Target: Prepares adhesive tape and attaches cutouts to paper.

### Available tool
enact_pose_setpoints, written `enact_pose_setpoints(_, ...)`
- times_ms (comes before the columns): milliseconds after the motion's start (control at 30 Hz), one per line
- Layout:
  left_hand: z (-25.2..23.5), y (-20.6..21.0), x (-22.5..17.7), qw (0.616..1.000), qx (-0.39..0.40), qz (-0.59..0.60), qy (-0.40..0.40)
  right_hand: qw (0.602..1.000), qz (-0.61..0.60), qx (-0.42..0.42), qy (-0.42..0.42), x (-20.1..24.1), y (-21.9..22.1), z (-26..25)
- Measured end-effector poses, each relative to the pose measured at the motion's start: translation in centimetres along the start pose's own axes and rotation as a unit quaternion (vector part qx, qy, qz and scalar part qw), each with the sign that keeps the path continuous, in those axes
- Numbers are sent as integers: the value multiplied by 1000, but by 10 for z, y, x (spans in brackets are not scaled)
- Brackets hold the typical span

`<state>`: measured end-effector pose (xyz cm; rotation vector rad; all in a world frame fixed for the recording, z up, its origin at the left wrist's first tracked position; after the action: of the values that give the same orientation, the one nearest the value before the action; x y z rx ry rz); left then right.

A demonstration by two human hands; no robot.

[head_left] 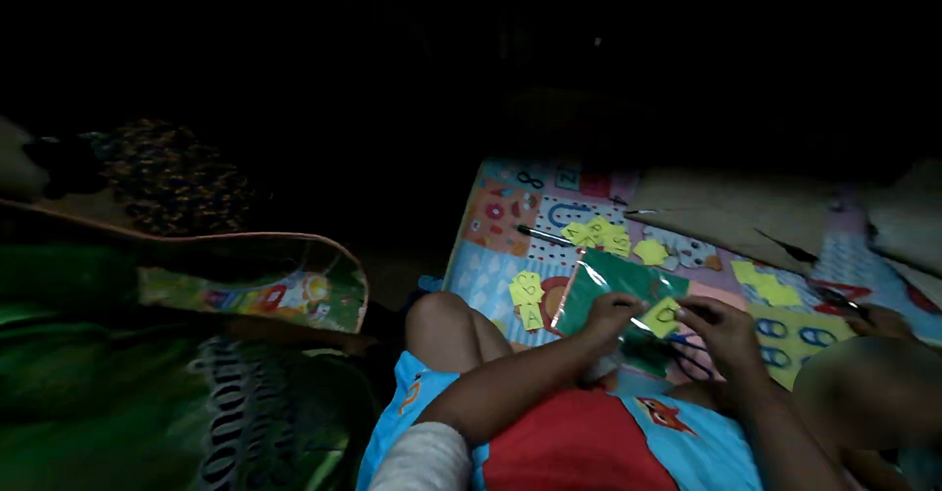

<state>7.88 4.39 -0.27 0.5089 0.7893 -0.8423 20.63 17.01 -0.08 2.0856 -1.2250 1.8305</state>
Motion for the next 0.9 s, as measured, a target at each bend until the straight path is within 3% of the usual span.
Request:
enact_pose_setpoints(267,-2,2,1,999,43,-16,21,997,-22,46,58,5,12,-6)
enact_pose_setpoints(433,-3,1,2,998,42,-36,-17,993,-34,71,89,4,15,-7)
enact_pose_setpoints(667,-9,-1,4,997,-8,50,-55,995,-16,26,93,1,13,-7)
enact_pose_setpoints(900,-10,0,5,994,-15,75,-81,998,-30,34,36,3,24,-3)
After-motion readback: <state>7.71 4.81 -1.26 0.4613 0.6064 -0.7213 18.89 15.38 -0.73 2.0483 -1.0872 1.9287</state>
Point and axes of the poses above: each hand's wrist, its own z-axis away from the middle knuckle, its own y-axis out of the palm, x = y × z, the point moved 2 cm from there along -z, towards the middle knuckle, and after that the axes turned 14 degrees about -y, right-handed, at the moved point
